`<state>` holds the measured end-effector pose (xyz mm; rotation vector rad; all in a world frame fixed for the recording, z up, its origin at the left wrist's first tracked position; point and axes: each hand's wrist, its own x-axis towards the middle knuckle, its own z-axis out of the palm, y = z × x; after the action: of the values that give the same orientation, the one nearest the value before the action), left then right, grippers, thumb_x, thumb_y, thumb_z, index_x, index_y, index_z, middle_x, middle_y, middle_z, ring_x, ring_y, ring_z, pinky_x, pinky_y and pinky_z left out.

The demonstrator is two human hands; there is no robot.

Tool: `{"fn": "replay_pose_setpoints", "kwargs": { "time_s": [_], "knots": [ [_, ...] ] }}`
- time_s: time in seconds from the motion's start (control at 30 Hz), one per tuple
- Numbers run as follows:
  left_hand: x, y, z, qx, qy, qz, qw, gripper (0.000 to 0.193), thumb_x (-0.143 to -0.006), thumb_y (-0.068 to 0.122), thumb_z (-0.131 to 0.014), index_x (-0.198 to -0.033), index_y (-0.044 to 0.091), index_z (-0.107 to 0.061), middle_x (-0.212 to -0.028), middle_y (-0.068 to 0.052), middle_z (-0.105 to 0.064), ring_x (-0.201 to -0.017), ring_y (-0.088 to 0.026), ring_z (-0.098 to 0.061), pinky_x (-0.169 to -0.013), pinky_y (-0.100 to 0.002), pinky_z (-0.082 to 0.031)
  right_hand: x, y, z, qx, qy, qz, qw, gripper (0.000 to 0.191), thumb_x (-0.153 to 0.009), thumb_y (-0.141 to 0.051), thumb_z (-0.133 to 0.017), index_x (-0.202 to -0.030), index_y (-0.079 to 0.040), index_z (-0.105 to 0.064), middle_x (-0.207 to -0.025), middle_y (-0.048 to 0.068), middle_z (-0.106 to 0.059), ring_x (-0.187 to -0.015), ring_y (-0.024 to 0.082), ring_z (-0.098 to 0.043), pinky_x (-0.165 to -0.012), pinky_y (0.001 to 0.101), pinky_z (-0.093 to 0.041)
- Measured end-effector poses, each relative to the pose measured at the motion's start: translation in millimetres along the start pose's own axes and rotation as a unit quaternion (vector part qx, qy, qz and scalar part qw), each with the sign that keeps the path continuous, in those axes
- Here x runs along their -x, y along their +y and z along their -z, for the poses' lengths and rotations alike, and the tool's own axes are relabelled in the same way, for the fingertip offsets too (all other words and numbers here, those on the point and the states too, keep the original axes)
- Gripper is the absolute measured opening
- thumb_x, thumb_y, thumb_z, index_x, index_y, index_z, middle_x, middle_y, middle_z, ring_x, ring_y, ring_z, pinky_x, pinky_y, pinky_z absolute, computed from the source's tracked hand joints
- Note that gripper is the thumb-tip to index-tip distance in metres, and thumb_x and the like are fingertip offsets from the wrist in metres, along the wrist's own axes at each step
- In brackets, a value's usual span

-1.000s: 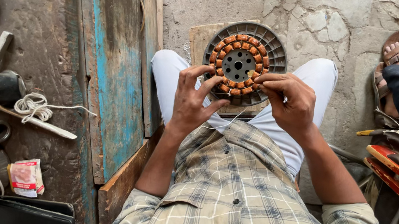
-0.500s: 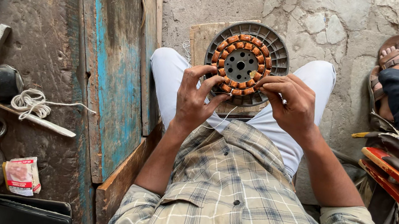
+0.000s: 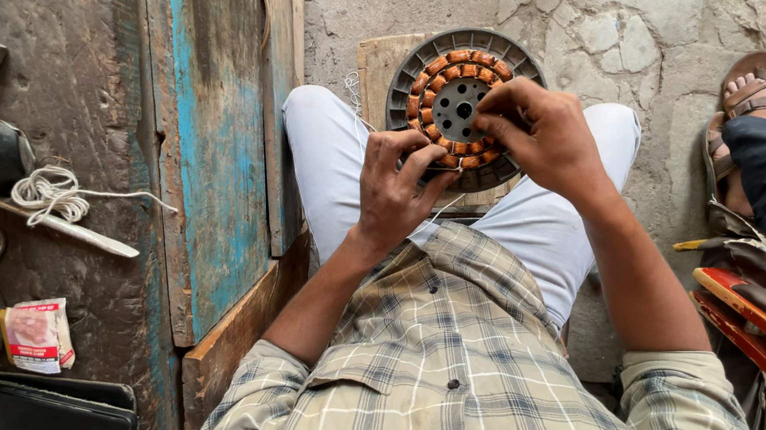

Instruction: The person sits with a ceiling fan stator on their lap and ties white string around the copper windings to secure them. They cut the string with scissors, thread and knot ties around successive winding sections, and pull the knots tight by hand.

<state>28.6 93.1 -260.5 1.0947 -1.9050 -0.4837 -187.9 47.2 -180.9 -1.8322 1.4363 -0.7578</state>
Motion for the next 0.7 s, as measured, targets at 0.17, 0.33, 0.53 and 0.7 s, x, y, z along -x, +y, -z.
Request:
{"fn": "replay_pose_setpoints", "kwargs": {
  "time_s": [0.17,0.33,0.53,0.7],
  "knots": [
    [-5.7,14.8,-1.4,-0.037,0.030,-0.088,0.995,0.027,-0.086,0.024,-0.086,-0.110,0.020,-0.076,-0.123,-0.004,-0.056,-0.116,-0.026,-0.047,-0.102,-0.038,-0.041,0.7,-4.4,0.1,0.020,-0.029,0.052,0.998,0.014,-0.091,-0.010,-0.078,-0.102,-0.003,-0.072,-0.093,0.010,-0.074,-0.083,0.019,-0.075,-0.073,0.0324,-0.060],
    [-10.9,26.3,4.7,-0.021,0.007,-0.093,0.995,0.017,-0.085,0.022,-0.086,-0.101,0.019,-0.080,-0.110,0.004,-0.065,-0.111,-0.022,-0.052,-0.100,-0.041,-0.037,10.0,-22.3,3.1,0.104,0.023,0.065,0.992,0.020,-0.093,-0.013,-0.080,-0.108,-0.001,-0.072,-0.094,0.013,-0.074,-0.078,0.024,-0.073,-0.067,0.0360,-0.057],
    [-0.8,28.4,11.4,0.105,0.000,-0.012,0.994,0.019,-0.087,0.022,-0.084,-0.102,0.012,-0.079,-0.101,0.000,-0.071,-0.097,-0.020,-0.064,-0.087,-0.038,-0.051,63.3,-83.7,-5.0,0.066,-0.063,0.274,0.957,0.014,-0.087,-0.007,-0.078,-0.100,-0.010,-0.072,-0.086,0.005,-0.070,-0.077,0.021,-0.068,-0.069,0.0370,-0.056],
    [21.4,33.0,3.1,0.377,-0.190,0.065,0.904,0.019,-0.089,0.016,-0.077,-0.105,0.008,-0.075,-0.103,-0.005,-0.073,-0.097,-0.018,-0.071,-0.084,-0.034,-0.060,76.7,-101.0,-24.6,0.165,-0.139,0.442,0.871,0.041,-0.083,-0.018,-0.074,-0.124,-0.014,-0.076,-0.096,0.002,-0.070,-0.094,0.020,-0.069,-0.099,0.0519,-0.057]
  ]
}}
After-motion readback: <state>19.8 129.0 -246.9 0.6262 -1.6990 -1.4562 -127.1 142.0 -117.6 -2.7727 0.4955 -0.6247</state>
